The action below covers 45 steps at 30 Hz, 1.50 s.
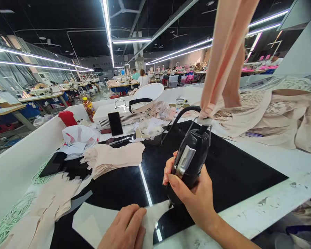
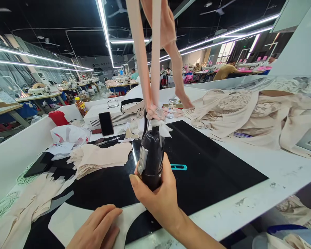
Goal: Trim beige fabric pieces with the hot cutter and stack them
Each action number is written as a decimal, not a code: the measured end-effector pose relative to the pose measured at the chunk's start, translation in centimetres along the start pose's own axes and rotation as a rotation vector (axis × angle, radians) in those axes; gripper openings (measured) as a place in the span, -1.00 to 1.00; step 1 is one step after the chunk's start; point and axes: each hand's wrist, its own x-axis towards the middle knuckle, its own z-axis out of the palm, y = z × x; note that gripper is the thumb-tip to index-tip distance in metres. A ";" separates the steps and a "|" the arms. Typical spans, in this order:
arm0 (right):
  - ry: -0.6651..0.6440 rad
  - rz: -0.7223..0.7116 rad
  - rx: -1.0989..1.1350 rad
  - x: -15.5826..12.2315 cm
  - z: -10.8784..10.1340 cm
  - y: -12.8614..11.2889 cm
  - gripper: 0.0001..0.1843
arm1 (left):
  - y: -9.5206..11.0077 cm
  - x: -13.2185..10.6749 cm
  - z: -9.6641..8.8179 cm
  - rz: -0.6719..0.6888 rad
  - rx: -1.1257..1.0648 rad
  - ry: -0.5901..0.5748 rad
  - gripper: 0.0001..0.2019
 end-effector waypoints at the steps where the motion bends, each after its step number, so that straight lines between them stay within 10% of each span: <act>1: 0.008 -0.007 -0.012 0.0 -0.1 -0.1 -0.71 | -0.3 0.0 0.1 0.012 -0.004 -0.022 -0.73; 9: 0.045 -0.067 -0.060 -1.0 -0.8 0.1 -0.71 | -1.2 2.8 0.3 0.129 -0.047 -0.133 -0.36; 35: 0.037 -0.027 -0.018 -2.6 -1.4 1.2 -0.62 | -0.7 2.5 0.5 0.211 0.089 -0.137 -0.43; 40: 0.039 -0.038 -0.013 -2.6 -1.4 0.8 -0.63 | 0.3 2.0 2.0 0.253 0.262 -0.038 -0.66; 45: 0.021 -0.021 -0.007 -2.3 -1.2 -0.3 -0.66 | 1.5 1.2 3.7 0.214 0.286 0.078 -0.44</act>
